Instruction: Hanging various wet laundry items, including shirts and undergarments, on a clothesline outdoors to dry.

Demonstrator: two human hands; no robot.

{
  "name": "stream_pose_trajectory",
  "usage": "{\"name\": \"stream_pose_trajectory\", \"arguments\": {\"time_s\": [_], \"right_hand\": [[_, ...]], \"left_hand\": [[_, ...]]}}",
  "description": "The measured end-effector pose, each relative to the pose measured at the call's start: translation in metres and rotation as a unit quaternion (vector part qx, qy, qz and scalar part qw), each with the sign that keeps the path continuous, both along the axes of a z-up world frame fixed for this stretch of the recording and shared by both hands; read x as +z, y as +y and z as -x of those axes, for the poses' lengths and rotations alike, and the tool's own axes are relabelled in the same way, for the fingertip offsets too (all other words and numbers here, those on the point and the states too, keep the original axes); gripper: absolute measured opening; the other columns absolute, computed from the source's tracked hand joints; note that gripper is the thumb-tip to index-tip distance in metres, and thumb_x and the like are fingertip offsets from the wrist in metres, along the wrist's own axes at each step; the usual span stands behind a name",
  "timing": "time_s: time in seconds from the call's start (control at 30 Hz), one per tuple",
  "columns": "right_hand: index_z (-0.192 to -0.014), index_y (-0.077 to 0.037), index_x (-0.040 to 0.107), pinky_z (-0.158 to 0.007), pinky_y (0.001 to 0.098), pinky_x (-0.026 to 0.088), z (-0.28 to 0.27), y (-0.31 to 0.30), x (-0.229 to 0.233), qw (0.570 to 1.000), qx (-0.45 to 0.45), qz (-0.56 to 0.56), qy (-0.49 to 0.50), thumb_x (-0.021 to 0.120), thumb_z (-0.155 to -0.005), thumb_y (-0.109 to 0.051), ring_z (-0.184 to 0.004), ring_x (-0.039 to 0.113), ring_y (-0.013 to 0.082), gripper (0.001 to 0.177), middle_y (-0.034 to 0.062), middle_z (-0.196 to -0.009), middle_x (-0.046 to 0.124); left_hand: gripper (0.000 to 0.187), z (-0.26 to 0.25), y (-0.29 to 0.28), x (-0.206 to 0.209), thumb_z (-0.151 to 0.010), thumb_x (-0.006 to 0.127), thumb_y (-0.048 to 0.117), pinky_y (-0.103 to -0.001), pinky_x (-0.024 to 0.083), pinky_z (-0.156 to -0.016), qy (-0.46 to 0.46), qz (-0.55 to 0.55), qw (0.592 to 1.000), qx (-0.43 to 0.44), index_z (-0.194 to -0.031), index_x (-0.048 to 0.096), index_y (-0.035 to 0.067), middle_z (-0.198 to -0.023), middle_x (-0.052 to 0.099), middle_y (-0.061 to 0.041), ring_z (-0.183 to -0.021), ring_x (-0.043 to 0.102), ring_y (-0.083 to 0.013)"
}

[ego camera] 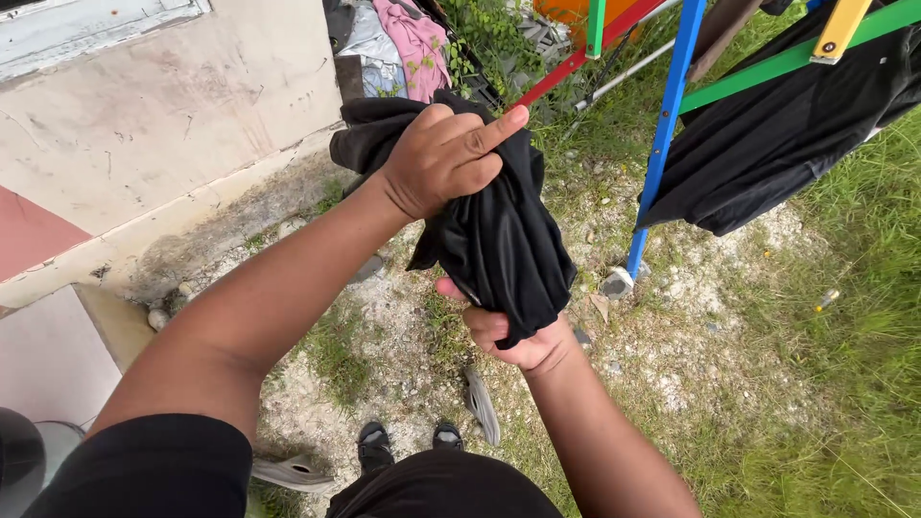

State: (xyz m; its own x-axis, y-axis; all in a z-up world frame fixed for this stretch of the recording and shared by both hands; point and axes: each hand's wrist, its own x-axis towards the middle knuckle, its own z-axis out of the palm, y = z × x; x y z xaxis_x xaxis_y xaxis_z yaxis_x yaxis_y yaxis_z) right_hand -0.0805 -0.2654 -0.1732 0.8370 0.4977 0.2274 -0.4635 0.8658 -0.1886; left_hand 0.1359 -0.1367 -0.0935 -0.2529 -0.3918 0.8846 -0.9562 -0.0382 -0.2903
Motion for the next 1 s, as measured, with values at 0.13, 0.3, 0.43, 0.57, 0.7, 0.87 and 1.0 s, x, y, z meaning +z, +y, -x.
{"name": "stream_pose_trajectory", "arguments": {"time_s": [0.13, 0.3, 0.43, 0.57, 0.7, 0.87, 1.0], "right_hand": [[-0.130, -0.009, 0.058, -0.072, 0.0274, 0.044, 0.005, -0.009, -0.004, 0.980, -0.020, 0.199, 0.022, 0.085, -0.084, -0.039, -0.084, 0.054, 0.0145, 0.061, 0.0061, -0.105, 0.065], [-0.107, -0.004, 0.060, -0.062, 0.0332, 0.049, -0.026, -0.037, 0.027, 0.739, -0.106, 0.664, -0.045, 0.083, -0.073, -0.014, -0.072, 0.058, 0.0161, 0.042, 0.0054, -0.083, 0.062], [-0.104, -0.014, 0.062, -0.073, 0.0385, 0.054, -0.062, -0.044, 0.075, 0.187, -0.028, 0.963, -0.192, 0.085, -0.069, -0.022, -0.077, 0.069, 0.0242, 0.043, 0.0055, -0.083, 0.069], [-0.101, -0.016, 0.067, -0.074, 0.0438, 0.057, -0.097, -0.083, 0.045, 0.081, -0.245, 0.892, -0.370, 0.080, -0.080, -0.022, -0.082, 0.070, 0.0301, 0.025, 0.0071, -0.087, 0.071], [-0.101, -0.014, 0.065, -0.075, 0.0439, 0.056, -0.124, -0.086, 0.024, 0.068, -0.372, 0.844, -0.381, 0.081, -0.077, -0.022, -0.085, 0.069, 0.0326, 0.030, 0.0085, -0.089, 0.068], [-0.100, -0.012, 0.064, -0.075, 0.0444, 0.054, -0.130, -0.092, -0.032, 0.132, -0.439, 0.843, -0.281, 0.080, -0.073, -0.015, -0.084, 0.068, 0.0342, 0.032, 0.0118, -0.089, 0.067], [-0.109, -0.011, 0.064, -0.089, 0.0447, 0.054, -0.128, -0.101, -0.080, 0.132, -0.511, 0.828, -0.188, 0.076, -0.074, -0.006, -0.101, 0.068, 0.0363, 0.037, 0.0111, -0.106, 0.071]], "left_hand": [[0.039, -0.019, 0.010, 0.008, -0.097, 0.064, 0.009, -0.032, 0.042, -0.068, -0.109, -0.129, 0.985, -0.040, -0.134, 0.052, 0.017, -0.141, 0.067, -0.007, -0.081, 0.060, -0.0166], [0.066, -0.027, 0.017, -0.030, -0.087, 0.070, 0.012, -0.037, 0.046, -0.068, -0.012, -0.351, 0.935, 0.047, -0.150, 0.052, 0.020, -0.092, 0.071, -0.003, -0.075, 0.064, -0.0215], [0.035, -0.005, 0.015, -0.060, -0.066, 0.074, 0.018, -0.045, 0.050, -0.084, 0.323, -0.539, 0.772, 0.095, -0.100, 0.072, 0.011, -0.085, 0.074, -0.015, -0.087, 0.071, -0.0359], [0.028, 0.003, 0.004, -0.103, -0.062, 0.078, 0.014, -0.041, 0.052, -0.071, 0.497, -0.420, 0.758, 0.041, -0.085, 0.067, 0.002, -0.080, 0.070, -0.020, -0.077, 0.069, -0.0351], [0.022, 0.022, -0.008, -0.112, -0.062, 0.073, 0.007, -0.036, 0.050, -0.057, 0.752, -0.329, 0.568, -0.059, -0.077, 0.061, -0.003, -0.068, 0.066, -0.011, -0.061, 0.062, -0.0214], [0.018, 0.037, -0.032, -0.140, -0.059, 0.067, 0.003, -0.032, 0.048, -0.054, 0.865, -0.216, 0.426, -0.151, -0.076, 0.062, 0.005, -0.064, 0.062, -0.004, -0.057, 0.059, -0.0157], [0.020, 0.031, -0.056, -0.207, -0.063, 0.065, 0.002, -0.032, 0.048, -0.056, 0.902, -0.152, 0.270, -0.300, -0.083, 0.064, 0.002, -0.069, 0.061, -0.004, -0.058, 0.057, -0.0167]]}}
